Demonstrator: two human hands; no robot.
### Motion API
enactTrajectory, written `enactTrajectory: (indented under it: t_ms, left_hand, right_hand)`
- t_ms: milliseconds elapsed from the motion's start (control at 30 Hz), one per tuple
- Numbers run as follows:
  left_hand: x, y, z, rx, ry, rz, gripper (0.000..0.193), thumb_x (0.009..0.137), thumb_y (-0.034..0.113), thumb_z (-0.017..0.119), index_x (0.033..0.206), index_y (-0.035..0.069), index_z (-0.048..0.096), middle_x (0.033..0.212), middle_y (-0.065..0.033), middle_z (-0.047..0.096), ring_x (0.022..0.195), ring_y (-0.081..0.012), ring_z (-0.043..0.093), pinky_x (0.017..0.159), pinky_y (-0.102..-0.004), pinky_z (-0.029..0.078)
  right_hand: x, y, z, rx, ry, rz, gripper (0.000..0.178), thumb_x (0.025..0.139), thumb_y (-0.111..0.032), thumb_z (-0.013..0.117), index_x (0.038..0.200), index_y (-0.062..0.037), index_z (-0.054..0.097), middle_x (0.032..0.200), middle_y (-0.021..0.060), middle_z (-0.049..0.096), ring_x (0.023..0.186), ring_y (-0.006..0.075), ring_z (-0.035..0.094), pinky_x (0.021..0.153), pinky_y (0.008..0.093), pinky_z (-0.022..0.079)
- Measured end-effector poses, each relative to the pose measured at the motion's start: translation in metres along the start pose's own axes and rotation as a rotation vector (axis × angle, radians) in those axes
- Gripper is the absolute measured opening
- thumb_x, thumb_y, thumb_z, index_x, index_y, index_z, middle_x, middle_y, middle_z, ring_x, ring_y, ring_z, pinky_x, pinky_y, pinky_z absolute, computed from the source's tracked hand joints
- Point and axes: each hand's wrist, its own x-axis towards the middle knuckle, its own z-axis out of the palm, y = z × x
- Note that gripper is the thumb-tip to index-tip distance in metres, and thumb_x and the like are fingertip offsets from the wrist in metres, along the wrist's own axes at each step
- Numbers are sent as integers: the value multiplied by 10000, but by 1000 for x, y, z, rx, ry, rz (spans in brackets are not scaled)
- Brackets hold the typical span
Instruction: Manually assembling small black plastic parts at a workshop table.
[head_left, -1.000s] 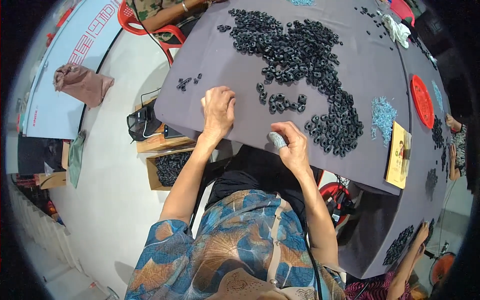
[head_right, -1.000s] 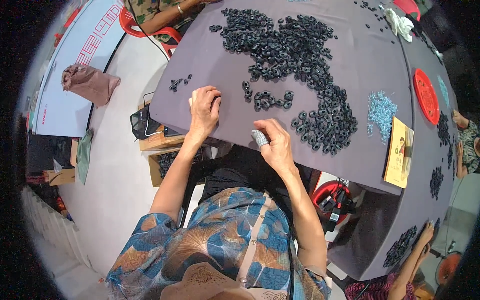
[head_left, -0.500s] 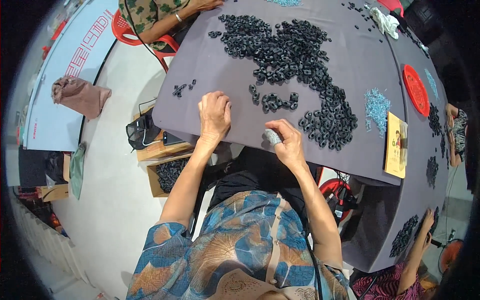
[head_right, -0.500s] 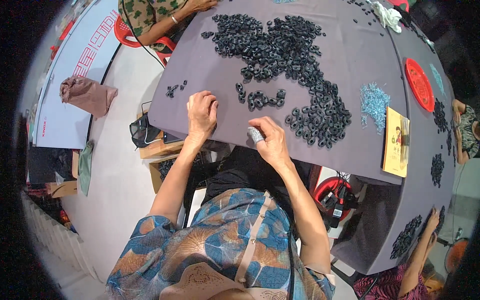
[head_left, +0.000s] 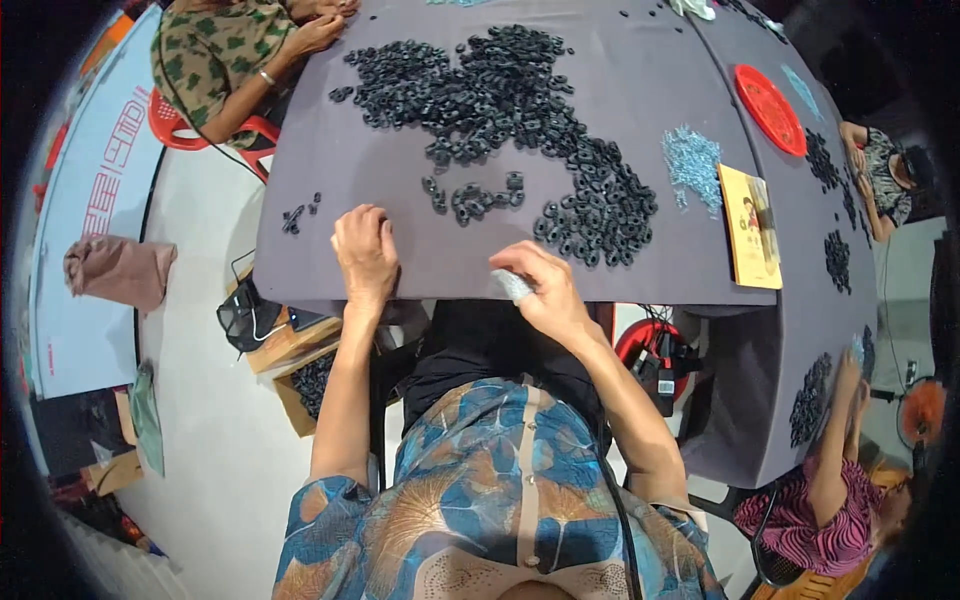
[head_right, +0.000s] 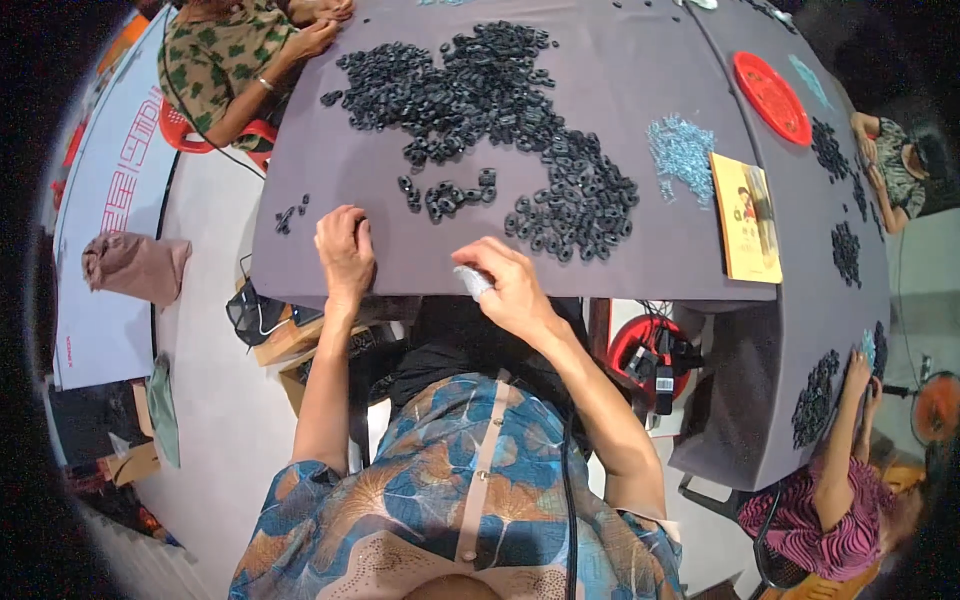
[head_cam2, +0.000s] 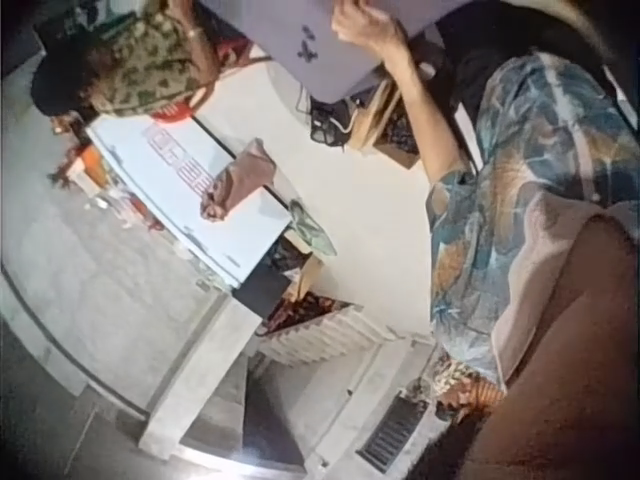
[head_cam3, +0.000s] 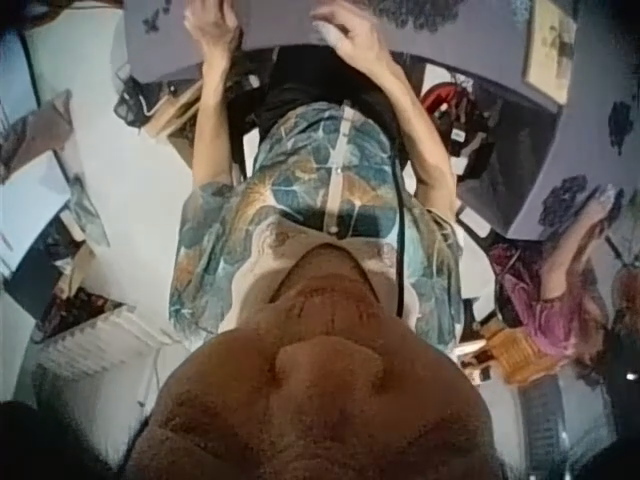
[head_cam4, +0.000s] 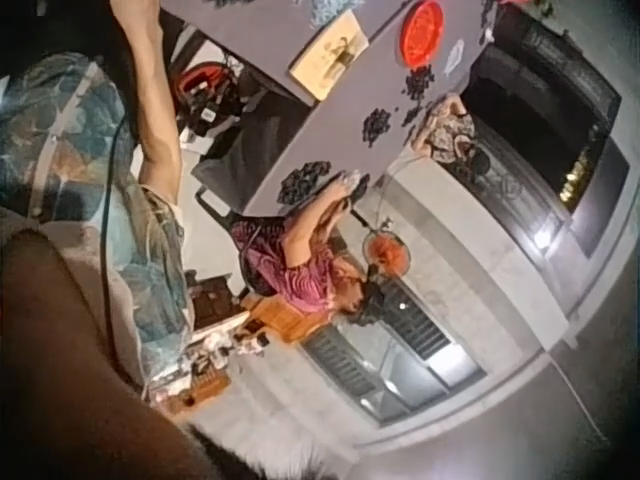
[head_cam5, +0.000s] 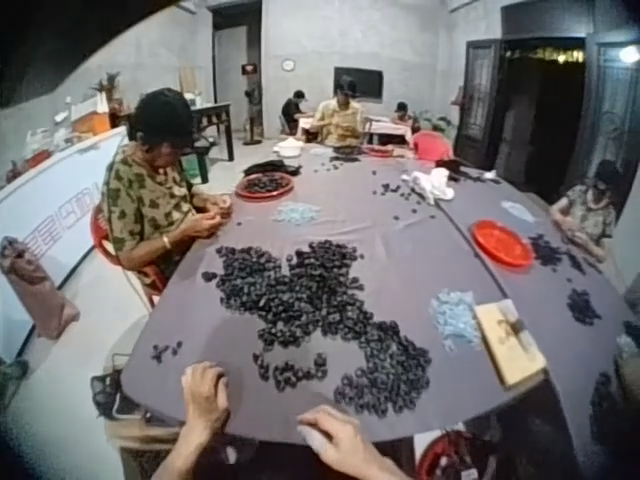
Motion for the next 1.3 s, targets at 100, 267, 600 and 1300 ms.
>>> enactTrajectory:
  t_ms: [100, 267, 600, 1300]
  left_hand:
    - [1, 1, 2, 3, -15, 1, 144, 797, 88, 585, 940, 74, 583, 1043, -87, 557, 1020, -283, 495, 864, -407, 373]
    - [-1, -2, 2, 17, -17, -12, 116, 798, 87, 587, 914, 82, 598, 1045, -83, 559, 1020, -276, 498, 865, -403, 373]
    - [1, 0, 3, 23, -12, -4, 139, 799, 69, 591, 936, 68, 615, 1047, -94, 585, 1005, -279, 523, 875, -393, 393]
    - [1, -2, 4, 12, 8, -30, 121, 797, 67, 586, 917, 80, 598, 1030, -80, 571, 1009, -278, 511, 848, -393, 388]
  right_hand:
    - [-21, 5, -42, -208, 101, -8, 214, 745, 65, 567, 942, -5, 610, 882, 119, 609, 821, 236, 618, 715, 312, 491]
    - [-40, 30, -126, -450, 426, 212, 216, 761, 64, 557, 941, -31, 628, 841, 94, 636, 778, 180, 612, 695, 292, 480]
    - [-27, 93, -209, -772, 438, 249, 308, 748, 116, 456, 989, 7, 613, 932, 145, 629, 843, 248, 623, 763, 324, 482]
    - [-26, 106, -218, -1119, 225, 89, 125, 800, 37, 406, 900, 21, 479, 859, 241, 489, 842, 420, 487, 748, 469, 391]
